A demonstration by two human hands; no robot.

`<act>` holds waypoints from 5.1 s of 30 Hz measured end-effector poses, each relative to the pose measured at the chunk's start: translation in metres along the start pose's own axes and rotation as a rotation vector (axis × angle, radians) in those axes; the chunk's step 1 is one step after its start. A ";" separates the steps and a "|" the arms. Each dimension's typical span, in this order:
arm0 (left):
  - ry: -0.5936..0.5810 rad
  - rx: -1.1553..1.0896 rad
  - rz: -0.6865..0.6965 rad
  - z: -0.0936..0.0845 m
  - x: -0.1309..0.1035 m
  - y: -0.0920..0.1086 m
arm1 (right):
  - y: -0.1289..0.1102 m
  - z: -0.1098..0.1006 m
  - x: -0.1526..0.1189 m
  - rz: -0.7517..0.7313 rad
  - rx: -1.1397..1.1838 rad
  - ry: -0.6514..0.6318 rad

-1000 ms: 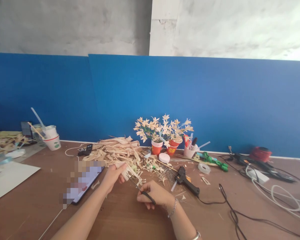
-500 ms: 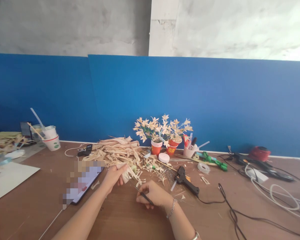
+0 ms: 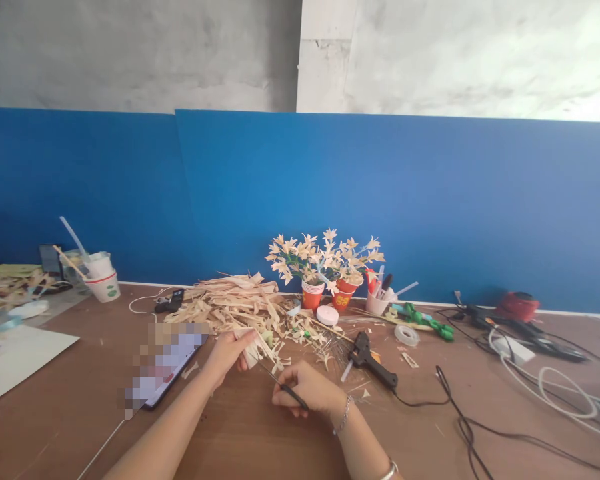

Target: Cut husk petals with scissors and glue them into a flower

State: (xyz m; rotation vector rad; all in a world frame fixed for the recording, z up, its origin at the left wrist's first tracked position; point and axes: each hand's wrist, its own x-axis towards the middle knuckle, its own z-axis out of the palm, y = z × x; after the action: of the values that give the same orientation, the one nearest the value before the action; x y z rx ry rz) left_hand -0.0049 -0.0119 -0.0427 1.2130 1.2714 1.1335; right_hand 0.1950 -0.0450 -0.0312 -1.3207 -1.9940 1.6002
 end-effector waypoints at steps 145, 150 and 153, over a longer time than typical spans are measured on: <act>0.412 -0.590 -0.045 0.006 -0.001 0.002 | 0.002 0.012 0.008 -0.133 0.207 0.023; 0.415 -0.633 -0.084 0.008 -0.002 0.005 | 0.003 0.015 0.013 -0.094 0.208 0.060; 0.393 -0.581 -0.084 0.010 -0.005 0.006 | 0.003 0.015 0.013 -0.094 0.223 0.078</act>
State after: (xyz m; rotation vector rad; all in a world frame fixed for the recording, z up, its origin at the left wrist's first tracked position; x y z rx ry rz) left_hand 0.0052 -0.0164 -0.0366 0.5157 1.1385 1.5882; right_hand 0.1785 -0.0445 -0.0434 -1.1695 -1.7475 1.6453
